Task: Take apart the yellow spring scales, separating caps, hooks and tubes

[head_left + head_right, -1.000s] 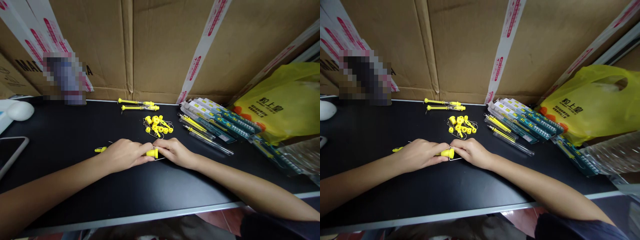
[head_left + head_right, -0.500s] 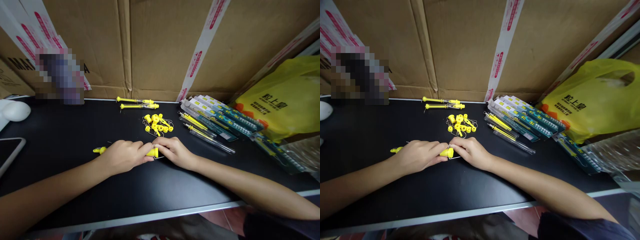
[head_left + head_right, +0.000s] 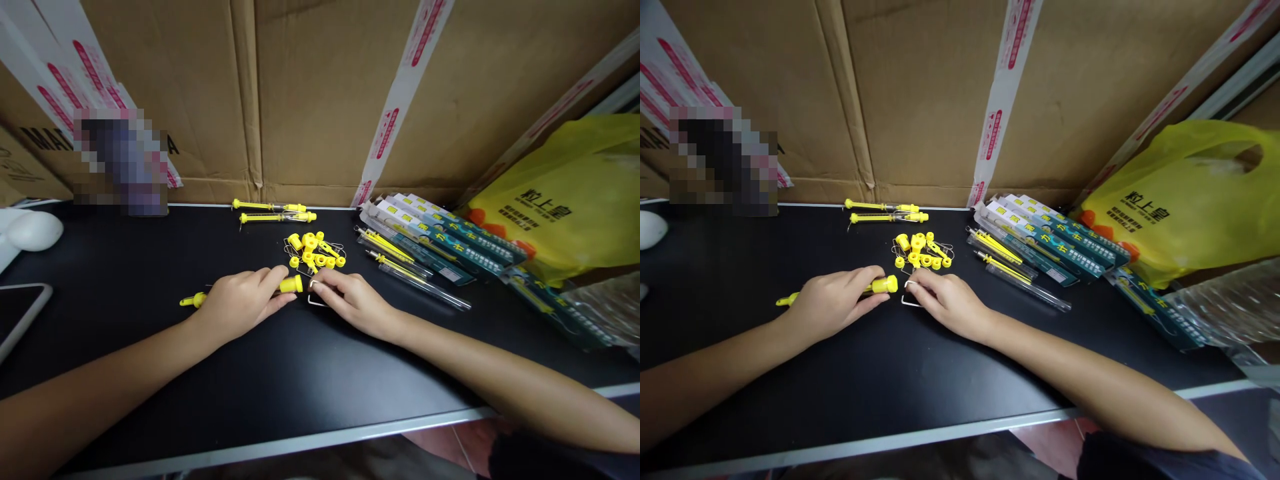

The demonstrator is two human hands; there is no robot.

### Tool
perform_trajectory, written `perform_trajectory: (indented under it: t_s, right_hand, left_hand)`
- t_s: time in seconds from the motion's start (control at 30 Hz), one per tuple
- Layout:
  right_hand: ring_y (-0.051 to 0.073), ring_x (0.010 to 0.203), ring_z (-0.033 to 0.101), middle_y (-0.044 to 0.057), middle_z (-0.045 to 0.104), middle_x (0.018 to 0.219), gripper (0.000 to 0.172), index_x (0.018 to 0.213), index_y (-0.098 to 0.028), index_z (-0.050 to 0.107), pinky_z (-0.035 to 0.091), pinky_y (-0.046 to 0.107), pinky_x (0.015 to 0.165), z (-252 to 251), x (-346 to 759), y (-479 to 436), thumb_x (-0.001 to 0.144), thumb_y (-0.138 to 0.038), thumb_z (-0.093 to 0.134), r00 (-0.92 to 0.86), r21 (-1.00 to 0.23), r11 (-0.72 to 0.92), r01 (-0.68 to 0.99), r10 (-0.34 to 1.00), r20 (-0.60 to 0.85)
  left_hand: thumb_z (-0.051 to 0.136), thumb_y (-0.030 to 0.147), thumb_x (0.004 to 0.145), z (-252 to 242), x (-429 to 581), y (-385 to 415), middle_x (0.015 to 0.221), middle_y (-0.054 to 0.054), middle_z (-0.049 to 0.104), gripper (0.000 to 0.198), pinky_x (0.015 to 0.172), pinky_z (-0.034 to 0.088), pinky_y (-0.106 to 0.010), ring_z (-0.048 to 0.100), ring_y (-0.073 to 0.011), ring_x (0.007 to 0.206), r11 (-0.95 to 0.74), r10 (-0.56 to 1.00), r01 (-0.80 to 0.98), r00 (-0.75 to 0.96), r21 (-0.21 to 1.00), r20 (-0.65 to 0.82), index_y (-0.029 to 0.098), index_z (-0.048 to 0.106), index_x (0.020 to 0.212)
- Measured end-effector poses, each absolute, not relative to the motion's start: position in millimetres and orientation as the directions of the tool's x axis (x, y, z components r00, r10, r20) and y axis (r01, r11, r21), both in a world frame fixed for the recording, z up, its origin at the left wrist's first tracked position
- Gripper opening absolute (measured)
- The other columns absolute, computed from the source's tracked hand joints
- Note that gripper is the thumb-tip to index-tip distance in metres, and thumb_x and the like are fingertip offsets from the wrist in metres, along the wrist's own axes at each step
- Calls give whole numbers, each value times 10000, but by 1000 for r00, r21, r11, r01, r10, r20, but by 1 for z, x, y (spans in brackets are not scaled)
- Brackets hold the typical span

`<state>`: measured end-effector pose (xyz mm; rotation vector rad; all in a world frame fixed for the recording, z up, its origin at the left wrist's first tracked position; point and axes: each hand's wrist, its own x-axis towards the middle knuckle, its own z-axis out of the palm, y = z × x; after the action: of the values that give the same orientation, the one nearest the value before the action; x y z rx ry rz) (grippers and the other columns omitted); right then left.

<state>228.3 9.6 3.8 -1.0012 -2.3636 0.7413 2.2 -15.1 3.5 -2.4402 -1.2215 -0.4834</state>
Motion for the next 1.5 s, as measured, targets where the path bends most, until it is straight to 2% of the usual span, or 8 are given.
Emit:
perform_trajectory:
  t_s: [0.27, 0.4, 0.6, 0.77, 0.97, 1.1, 1.3, 1.5]
  right_hand:
    - [131, 593, 492, -3, 574, 697, 269, 1073, -180, 577, 366, 240, 575, 5, 251, 41, 892, -168, 379, -317, -590, 485, 645, 873, 371]
    - [150, 681, 566, 38, 666, 864, 280, 1035, -178, 640, 416, 259, 629, 11, 248, 37, 872, -166, 412, -408, -611, 511, 604, 858, 313]
    - [150, 716, 584, 40, 677, 862, 218, 927, -156, 655, 442, 263, 649, 13, 247, 35, 846, -190, 456, -550, -694, 495, 522, 818, 169]
    - [97, 529, 461, -31, 545, 609, 155, 887, -162, 628, 350, 211, 508, 14, 258, 44, 813, -201, 499, -529, -620, 470, 628, 843, 103]
    - [91, 475, 445, -62, 481, 543, 136, 928, -191, 586, 292, 215, 491, 22, 257, 39, 807, -233, 541, -466, -396, 495, 773, 868, 175]
    - [94, 494, 460, -43, 517, 585, 130, 930, -192, 574, 316, 218, 504, 23, 250, 25, 853, -277, 513, -510, -384, 561, 733, 827, 236]
    - [148, 754, 593, 46, 628, 913, 420, 1147, -190, 507, 451, 249, 660, 15, 234, 0, 826, -450, 584, -687, -356, 752, 555, 656, 313]
    - [139, 754, 590, 30, 630, 860, 187, 1008, -201, 555, 461, 248, 674, 5, 230, 1, 866, -322, 565, -662, -380, 760, 527, 648, 378]
  left_hand:
    - [462, 288, 861, 1, 4, -13, 786, 8, 640, 184, 577, 429, -253, 629, -147, 701, -601, 650, 782, 599, -167, 468, 174, 541, 981]
    - [450, 246, 852, 1, 3, -12, 799, 4, 633, 170, 615, 433, -259, 609, -146, 727, -609, 639, 775, 606, -169, 473, 178, 550, 973]
    - [445, 244, 862, 2, 3, -13, 774, 3, 617, 166, 610, 418, -265, 582, -146, 714, -611, 640, 771, 616, -182, 459, 180, 566, 954]
    - [445, 251, 866, 1, 2, -11, 747, 18, 607, 170, 589, 408, -273, 568, -154, 697, -618, 638, 767, 619, -174, 458, 188, 573, 958]
    - [438, 248, 877, 1, 2, -11, 788, -6, 612, 203, 633, 437, -272, 568, -158, 723, -641, 634, 755, 622, -139, 460, 168, 557, 1021]
    - [448, 227, 876, 1, 3, -11, 816, -14, 611, 231, 667, 457, -270, 577, -159, 747, -646, 634, 754, 617, -120, 466, 159, 530, 1081]
    - [460, 204, 894, -1, 2, -9, 907, -30, 617, 254, 736, 468, -268, 587, -161, 825, -737, 567, 672, 676, -78, 472, 155, 486, 1141]
    - [467, 238, 918, -4, 1, -8, 916, -21, 625, 233, 711, 455, -256, 583, -150, 794, -804, 509, 595, 711, -29, 485, 167, 479, 1139]
